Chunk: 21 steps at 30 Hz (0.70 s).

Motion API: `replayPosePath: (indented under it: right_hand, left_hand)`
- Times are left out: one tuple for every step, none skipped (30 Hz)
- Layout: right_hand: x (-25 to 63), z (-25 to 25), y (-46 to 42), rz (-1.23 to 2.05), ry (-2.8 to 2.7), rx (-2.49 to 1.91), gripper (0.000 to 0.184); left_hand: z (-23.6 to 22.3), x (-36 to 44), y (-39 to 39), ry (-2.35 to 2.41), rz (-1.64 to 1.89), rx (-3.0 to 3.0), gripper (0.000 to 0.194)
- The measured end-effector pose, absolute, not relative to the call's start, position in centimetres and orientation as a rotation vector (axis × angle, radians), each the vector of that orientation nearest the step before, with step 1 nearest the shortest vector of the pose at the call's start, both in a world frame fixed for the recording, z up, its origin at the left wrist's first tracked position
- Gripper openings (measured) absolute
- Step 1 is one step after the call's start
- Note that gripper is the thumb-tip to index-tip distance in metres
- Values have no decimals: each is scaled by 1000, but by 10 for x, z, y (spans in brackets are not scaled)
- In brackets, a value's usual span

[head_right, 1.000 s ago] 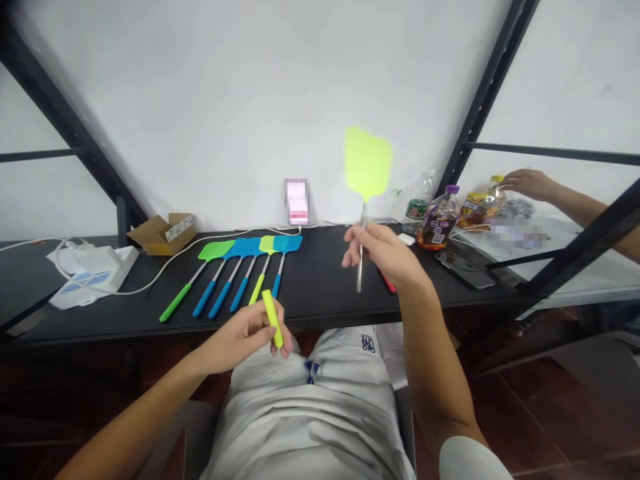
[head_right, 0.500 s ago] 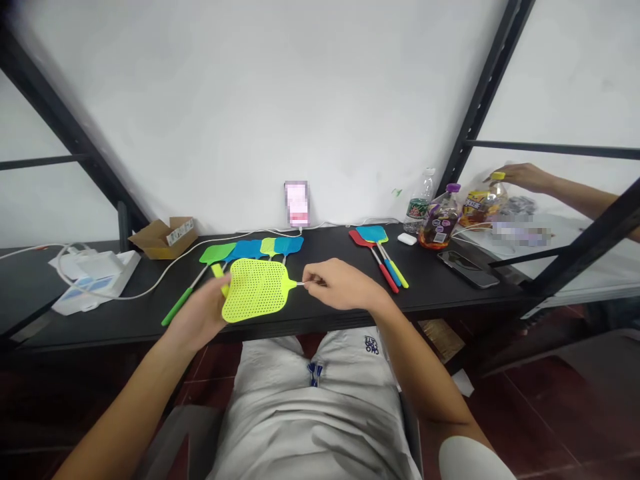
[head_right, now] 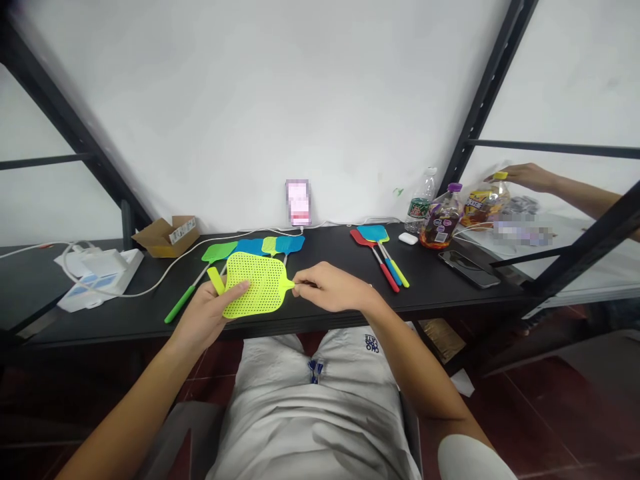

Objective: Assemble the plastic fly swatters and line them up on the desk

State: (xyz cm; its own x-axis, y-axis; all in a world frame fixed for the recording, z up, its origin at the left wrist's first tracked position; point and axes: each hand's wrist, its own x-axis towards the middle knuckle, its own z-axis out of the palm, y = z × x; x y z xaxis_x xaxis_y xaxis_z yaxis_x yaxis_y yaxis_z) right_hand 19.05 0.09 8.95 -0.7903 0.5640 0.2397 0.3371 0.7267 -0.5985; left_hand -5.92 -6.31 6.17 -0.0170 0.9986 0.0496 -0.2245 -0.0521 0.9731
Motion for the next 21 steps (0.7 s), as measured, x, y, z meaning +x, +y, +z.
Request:
replayPosePath:
  right_hand:
    - [191,89,1,767,-2525,-699,22]
    - [192,89,2,769,-2527,-707,22]
    - [192,89,3,765,-2529,-716,22]
    - [193,89,3,756,-2534,-722,22]
    - [193,88,4,744,-2540,-727,22]
    - [193,88,5,731,-2546,-732,23]
    - [193,87,7,720,-2552,-739,24]
    - [193,86,8,712,-2556,-747,26]
    - [193,85,9,709,-2558,-756,28]
    - [194,84,11,706,-2561,-764,30]
    - [194,83,13,698,-2563,-776,33]
    - [195,82,14,682,-2563,-793,36]
    - [197,81,16,662,-2561,-814,39]
    - [199,81,17,641,-2554,-837,42]
    - [201,82,18,619,-2539,-859,45]
    - [203,83,19,600,-2516,-876,46]
    - [205,84,19,582,-2487,-886,47]
    - [207,86,19,566,-2454,-894,47]
    - [208,87,18,551,-2420,-899,47]
    - [208,89,17,541,-2394,-901,47]
    - [207,89,15,548,-2384,-894,46]
  left_hand:
    - [61,-59,-63,1024,1360,1072,47]
    - [60,-59,-62,1026,1365,1072,46]
    - [59,-59,-62,1030,1370,1071,46]
    - [59,-59,-62,1035,1374,1070,46]
    - [58,-60,-61,1042,1375,1070,46]
    - [57,-60,-61,1049,1373,1070,45]
    - [56,-60,-60,1057,1369,1069,44]
    - [56,-61,-60,1061,1362,1070,44]
    - [55,-61,-59,1064,1356,1069,43]
    - [55,-62,-58,1068,1353,1067,43]
    - [56,-63,-58,1076,1358,1061,42]
    - [56,-65,-57,1089,1370,1050,43]
    - [58,-67,-56,1108,1390,1033,43]
    - [59,-69,-55,1129,1420,1015,43]
    - [61,-71,-54,1152,1456,997,43]
    - [62,-73,-53,1170,1489,984,43]
    - [63,-73,-53,1185,1511,979,44]
    - [63,-73,-52,1196,1515,984,44]
    - [62,-72,-53,1201,1495,998,45]
    - [61,-70,-53,1202,1453,1020,46]
    - [59,-66,-54,1193,1397,1050,47]
